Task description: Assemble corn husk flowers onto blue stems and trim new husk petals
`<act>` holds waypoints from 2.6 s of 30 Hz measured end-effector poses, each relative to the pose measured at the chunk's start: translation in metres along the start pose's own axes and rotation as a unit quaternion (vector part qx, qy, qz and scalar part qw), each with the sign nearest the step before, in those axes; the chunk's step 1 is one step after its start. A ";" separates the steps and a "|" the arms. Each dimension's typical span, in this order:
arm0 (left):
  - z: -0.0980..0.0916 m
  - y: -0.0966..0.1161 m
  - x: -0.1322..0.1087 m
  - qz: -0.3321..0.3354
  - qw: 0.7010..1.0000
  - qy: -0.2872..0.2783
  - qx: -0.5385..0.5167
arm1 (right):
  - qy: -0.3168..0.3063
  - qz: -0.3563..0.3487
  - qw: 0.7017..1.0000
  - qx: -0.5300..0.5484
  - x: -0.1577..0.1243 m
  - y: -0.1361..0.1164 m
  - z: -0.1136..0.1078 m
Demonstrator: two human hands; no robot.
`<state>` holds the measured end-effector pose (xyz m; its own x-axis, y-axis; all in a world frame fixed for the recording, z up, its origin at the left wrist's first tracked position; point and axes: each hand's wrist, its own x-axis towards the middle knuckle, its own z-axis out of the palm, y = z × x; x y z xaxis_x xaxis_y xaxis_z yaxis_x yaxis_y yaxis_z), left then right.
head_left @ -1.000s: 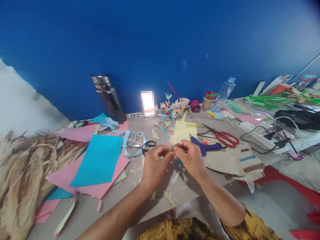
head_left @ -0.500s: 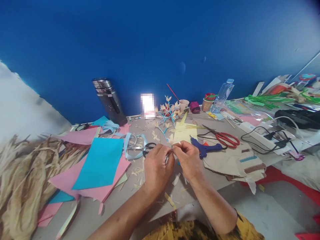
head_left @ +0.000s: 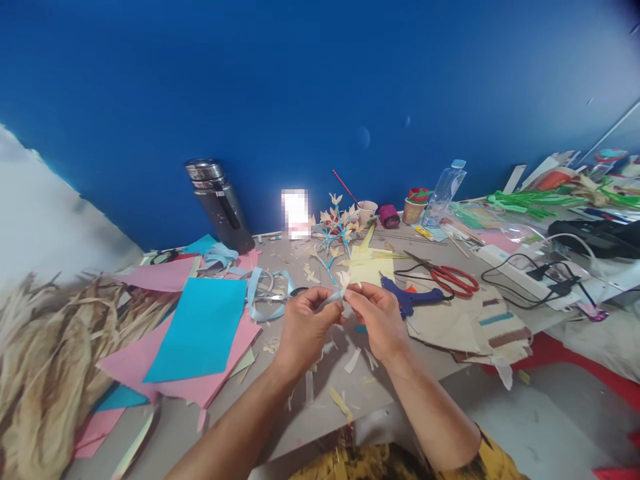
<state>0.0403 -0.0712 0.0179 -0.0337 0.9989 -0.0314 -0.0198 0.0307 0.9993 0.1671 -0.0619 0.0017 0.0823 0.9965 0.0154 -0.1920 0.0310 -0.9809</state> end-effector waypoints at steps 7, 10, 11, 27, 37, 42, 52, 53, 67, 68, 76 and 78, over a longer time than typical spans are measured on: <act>-0.003 0.000 0.004 -0.126 0.947 -0.095 -0.280 | -0.033 0.062 0.991 0.114 0.000 0.003 -0.009; -0.004 -0.001 0.003 -0.155 0.935 -0.128 -0.293 | -0.086 0.080 0.985 0.130 -0.001 0.003 -0.009; -0.004 -0.002 0.003 -0.162 0.932 -0.139 -0.292 | -0.100 0.083 0.983 0.133 -0.001 0.003 -0.008; -0.006 -0.001 0.000 -0.209 0.906 -0.205 -0.306 | -0.182 0.150 0.941 0.244 0.005 0.010 -0.020; -0.001 -0.001 -0.006 -0.001 0.997 -0.068 -0.044 | -0.037 0.066 0.977 0.200 0.005 0.008 -0.014; 0.001 -0.002 -0.014 0.135 0.985 0.000 0.104 | 0.073 -0.051 0.995 0.051 0.003 0.013 -0.008; -0.002 0.005 -0.007 -0.055 0.996 -0.044 -0.052 | -0.059 0.046 0.991 0.107 -0.003 0.000 -0.025; -0.003 0.005 -0.005 -0.086 0.986 -0.074 -0.120 | -0.067 0.064 0.988 0.123 -0.003 0.000 -0.029; -0.005 -0.003 -0.004 -0.219 0.908 -0.232 -0.270 | -0.173 0.134 0.951 0.219 0.000 -0.005 -0.028; -0.004 -0.003 -0.005 -0.203 0.919 -0.222 -0.256 | -0.168 0.130 0.952 0.218 0.001 -0.004 -0.029; 0.002 -0.001 -0.017 0.055 0.996 -0.058 0.046 | -0.032 0.065 0.979 0.190 0.003 0.002 -0.023; 0.003 -0.002 -0.019 0.108 0.990 -0.042 0.079 | -0.003 0.044 0.987 0.154 0.002 0.003 -0.020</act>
<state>0.0439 -0.0904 0.0162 0.0628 0.9820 0.1784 0.1348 -0.1854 0.9734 0.1866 -0.0618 -0.0052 0.0457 0.9968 -0.0651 -0.4858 -0.0348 -0.8734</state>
